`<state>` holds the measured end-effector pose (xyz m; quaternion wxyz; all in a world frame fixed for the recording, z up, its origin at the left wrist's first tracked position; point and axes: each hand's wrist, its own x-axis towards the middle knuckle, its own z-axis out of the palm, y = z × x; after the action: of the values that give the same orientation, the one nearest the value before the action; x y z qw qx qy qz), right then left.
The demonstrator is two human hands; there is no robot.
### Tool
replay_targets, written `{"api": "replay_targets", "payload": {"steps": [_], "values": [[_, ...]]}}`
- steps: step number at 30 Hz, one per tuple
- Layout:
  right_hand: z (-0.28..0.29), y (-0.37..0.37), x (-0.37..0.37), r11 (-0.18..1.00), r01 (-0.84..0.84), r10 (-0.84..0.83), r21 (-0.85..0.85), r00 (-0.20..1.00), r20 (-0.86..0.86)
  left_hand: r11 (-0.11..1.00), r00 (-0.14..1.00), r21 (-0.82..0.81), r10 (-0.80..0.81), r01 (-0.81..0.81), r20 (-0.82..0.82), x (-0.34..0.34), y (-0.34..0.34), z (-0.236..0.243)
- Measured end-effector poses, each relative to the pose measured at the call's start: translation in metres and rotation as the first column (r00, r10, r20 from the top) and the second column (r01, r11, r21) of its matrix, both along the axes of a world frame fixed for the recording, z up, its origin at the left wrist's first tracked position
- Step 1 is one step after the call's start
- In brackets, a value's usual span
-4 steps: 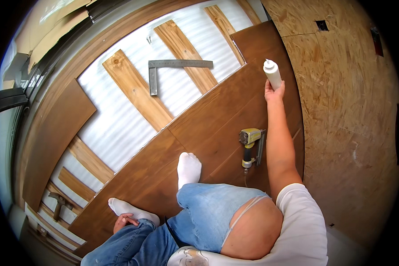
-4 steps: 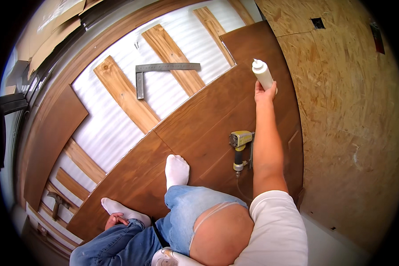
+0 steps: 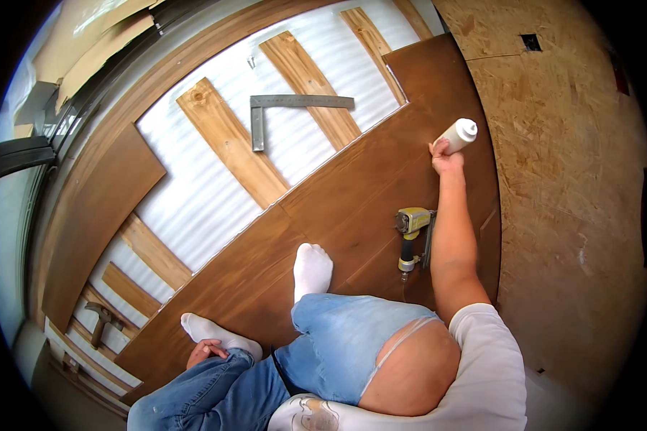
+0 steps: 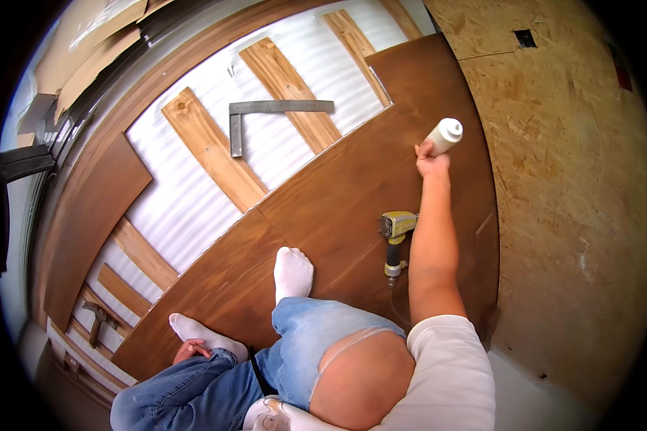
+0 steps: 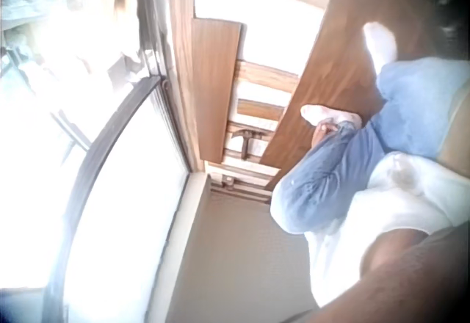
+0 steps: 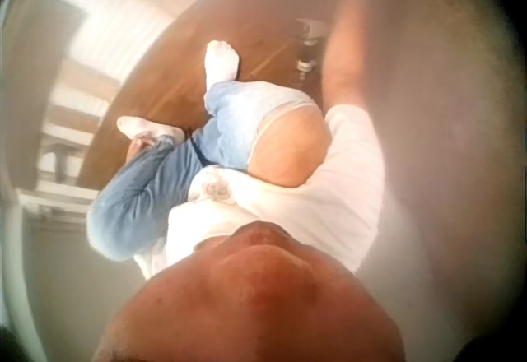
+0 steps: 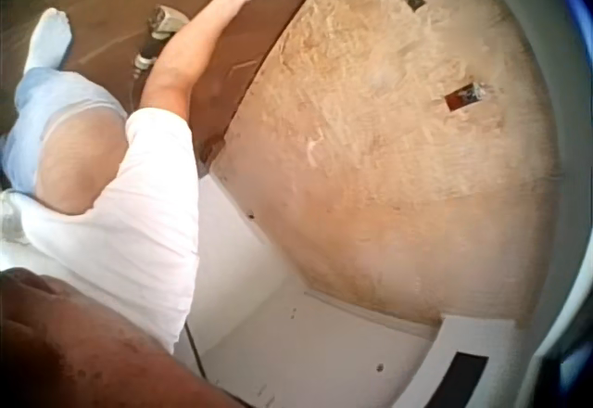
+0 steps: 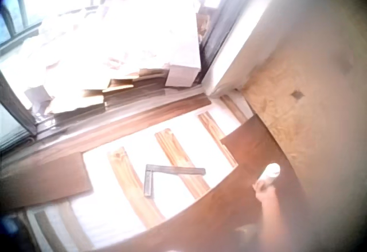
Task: The person fits laminate planks onto a subfloor by applying glue, hammering them into place with a tapping block, and securing them using a nail gun.
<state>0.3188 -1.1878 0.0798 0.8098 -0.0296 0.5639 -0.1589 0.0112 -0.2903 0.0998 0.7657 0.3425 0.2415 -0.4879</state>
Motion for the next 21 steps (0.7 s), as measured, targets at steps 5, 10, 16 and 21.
{"api": "replay_targets", "payload": {"steps": [5, 10, 16, 21], "values": [[-0.009, -0.009, -0.029, 0.981, 0.0, -0.031, 0.194, 0.987, 0.156, 0.998, 0.997, 0.048, -0.035, 0.038, -0.07, -0.007, 0.022, -0.001], [-0.013, -0.012, -0.039, 0.951, 0.061, -0.127, 0.304, 0.971, 0.204, 0.991, 0.994, 0.128, -0.033, 0.046, -0.101, 0.002, 0.017, 0.012], [-0.028, -0.018, -0.03, 0.942, 0.201, -0.25, 0.268, 0.955, 0.161, 0.936, 0.972, 0.283, -0.165, 0.208, -0.168, 0.04, 0.007, 0.074], [-0.049, 0.054, -0.027, 0.759, -0.27, 0.156, -0.592, 0.959, -0.237, 0.404, 0.71, 0.805, -0.704, 0.435, -0.031, 0.109, 0.058, 0.081]]}}
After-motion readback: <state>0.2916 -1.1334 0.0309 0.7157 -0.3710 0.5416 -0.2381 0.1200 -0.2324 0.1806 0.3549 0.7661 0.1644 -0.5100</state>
